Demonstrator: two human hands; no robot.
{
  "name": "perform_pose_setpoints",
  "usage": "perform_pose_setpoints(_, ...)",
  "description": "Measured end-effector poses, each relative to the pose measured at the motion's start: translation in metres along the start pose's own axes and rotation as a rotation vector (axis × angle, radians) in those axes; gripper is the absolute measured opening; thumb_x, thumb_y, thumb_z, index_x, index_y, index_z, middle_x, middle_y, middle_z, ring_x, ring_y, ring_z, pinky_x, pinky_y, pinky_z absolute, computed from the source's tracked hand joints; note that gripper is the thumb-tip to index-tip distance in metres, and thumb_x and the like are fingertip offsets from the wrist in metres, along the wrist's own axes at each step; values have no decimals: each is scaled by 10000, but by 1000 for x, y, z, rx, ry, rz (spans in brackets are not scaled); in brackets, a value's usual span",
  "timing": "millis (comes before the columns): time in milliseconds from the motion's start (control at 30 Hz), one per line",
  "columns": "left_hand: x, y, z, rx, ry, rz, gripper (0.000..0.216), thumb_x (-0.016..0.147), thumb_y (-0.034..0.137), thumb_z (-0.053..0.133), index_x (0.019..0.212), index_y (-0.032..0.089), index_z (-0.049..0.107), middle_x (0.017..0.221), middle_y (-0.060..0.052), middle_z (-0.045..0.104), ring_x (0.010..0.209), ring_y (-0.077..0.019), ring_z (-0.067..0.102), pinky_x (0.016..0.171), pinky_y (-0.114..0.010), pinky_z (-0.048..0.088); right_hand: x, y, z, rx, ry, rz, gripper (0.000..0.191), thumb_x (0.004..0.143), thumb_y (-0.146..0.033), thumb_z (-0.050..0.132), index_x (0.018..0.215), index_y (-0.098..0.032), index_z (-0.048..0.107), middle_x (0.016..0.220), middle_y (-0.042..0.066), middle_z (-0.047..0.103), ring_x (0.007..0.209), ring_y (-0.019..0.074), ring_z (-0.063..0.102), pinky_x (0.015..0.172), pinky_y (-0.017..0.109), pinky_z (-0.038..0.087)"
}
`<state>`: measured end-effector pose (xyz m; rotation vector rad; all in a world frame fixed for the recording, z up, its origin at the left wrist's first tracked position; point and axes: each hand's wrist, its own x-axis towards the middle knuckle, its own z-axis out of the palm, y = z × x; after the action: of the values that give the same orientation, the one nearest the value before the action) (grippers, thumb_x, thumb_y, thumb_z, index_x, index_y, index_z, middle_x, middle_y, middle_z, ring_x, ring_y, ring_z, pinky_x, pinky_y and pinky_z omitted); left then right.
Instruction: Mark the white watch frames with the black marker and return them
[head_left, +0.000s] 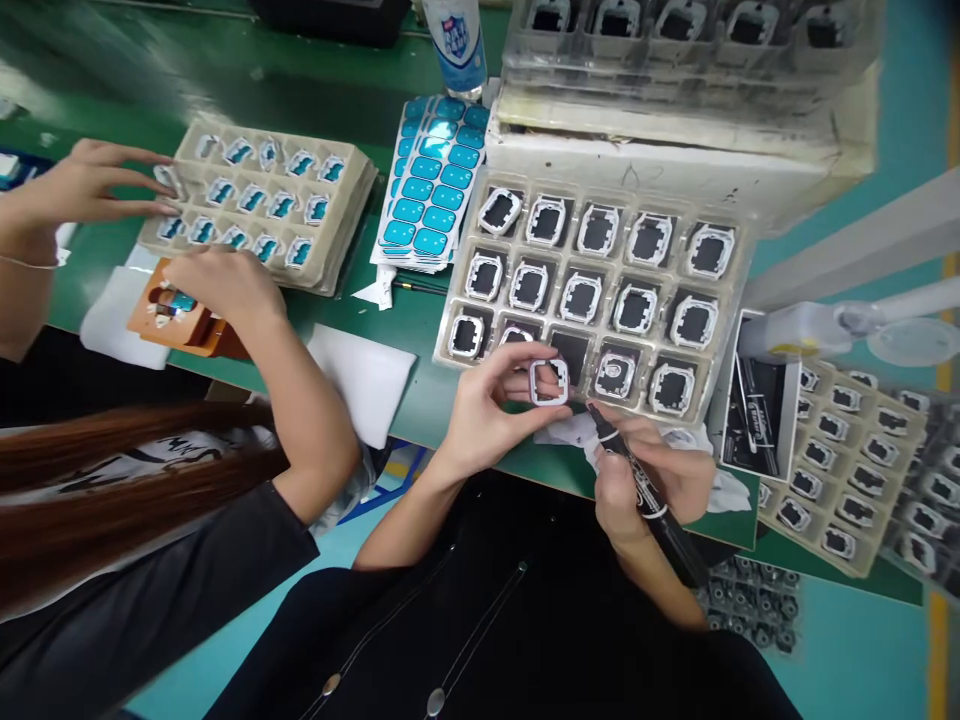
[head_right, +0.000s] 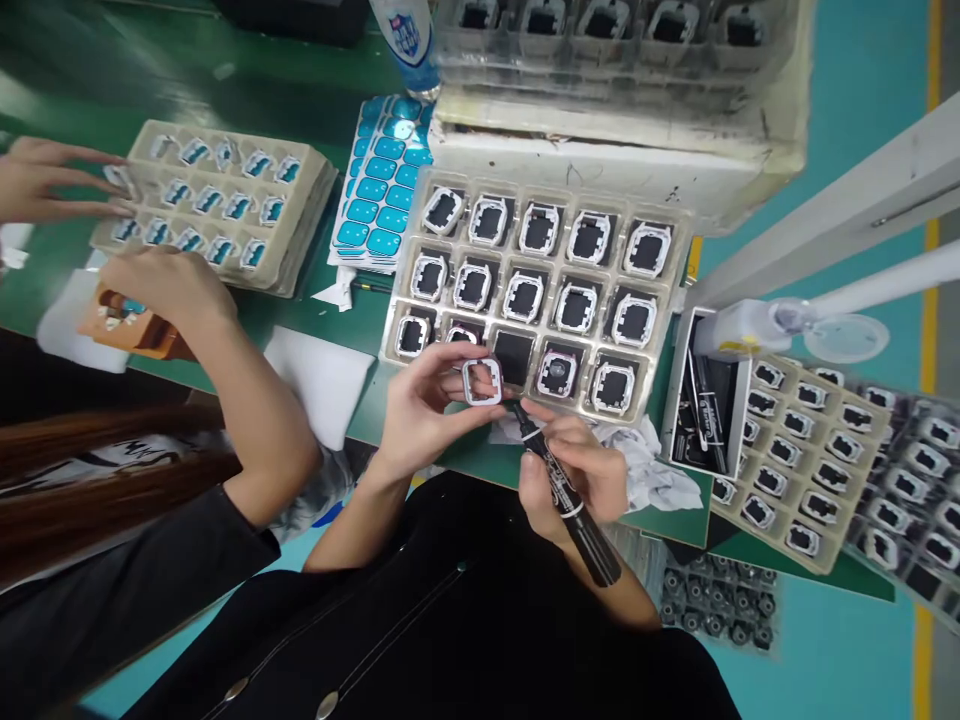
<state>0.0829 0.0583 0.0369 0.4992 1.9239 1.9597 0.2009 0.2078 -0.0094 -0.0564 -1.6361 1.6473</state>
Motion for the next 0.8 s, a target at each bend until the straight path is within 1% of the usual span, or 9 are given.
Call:
perform_pose_setpoints(100,-17,-11,4,7,-64,68,615,861,109,1028,1410,212,771,1137,-54,825,997,-178,870,943,-225,727,9,-5,3,82,-88,-51,526,927,40,749,1383,-183,611,985,25,691,905,216,714,1031,699,730)
perform_pose_setpoints(167,-30,-19,6,2,-52,115,646,859,65,1015,1432,230,766,1155,-39,829,1005,-153,866,964,-197,712,6,-4,3,73,-117,-33,505,918,57,734,1345,-181,606,958,-2,660,883,184,688,1046,710,729)
perform_pose_setpoints(233,-40,-26,8,22,-18,137,683,830,40,1026,1431,236,768,1106,-10,823,973,-121,852,961,-163,696,-3,0,2,60,-95,-26,461,917,67,705,1302,-169,613,921,-18,628,828,153,630,1054,714,727)
perform_pose_setpoints(300,-48,-32,7,60,-8,119,680,825,50,1033,1424,233,768,1047,11,812,934,-99,835,939,-140,687,-12,5,2,60,-78,-22,459,905,80,694,1295,-154,630,914,-12,627,806,150,608,1063,749,711)
perform_pose_setpoints(367,-51,-38,6,89,-27,75,642,853,73,1023,1419,233,765,1064,8,822,954,-97,838,944,-130,680,-17,8,3,56,-69,5,445,898,88,706,1269,-151,653,900,-10,625,785,149,602,1071,773,700)
perform_pose_setpoints(467,-52,-46,4,94,-51,21,606,903,87,993,1438,243,755,1158,-14,847,1044,-115,857,993,-137,675,-16,8,7,19,-66,81,367,905,87,737,1167,-159,660,883,-13,626,766,139,628,1054,700,736)
perform_pose_setpoints(567,-50,-52,2,75,-77,7,618,915,80,982,1459,236,736,1247,-45,854,1106,-145,867,1026,-158,680,-10,6,11,-15,-91,92,330,912,87,745,1115,-156,650,899,5,657,786,146,672,1036,638,758)
perform_pose_setpoints(700,-48,-52,2,104,-83,12,584,929,75,970,1439,237,735,1236,-30,854,1116,-132,866,1047,-138,665,-8,5,12,-78,-79,72,318,932,66,749,1117,-175,652,870,-4,639,746,148,666,1014,595,776)
perform_pose_setpoints(800,-49,-52,2,133,-81,3,559,950,86,957,1433,256,734,1229,0,848,1119,-113,861,1058,-123,653,-8,6,13,-129,-66,81,315,937,42,770,1109,-195,654,865,-5,653,758,172,714,973,540,788)
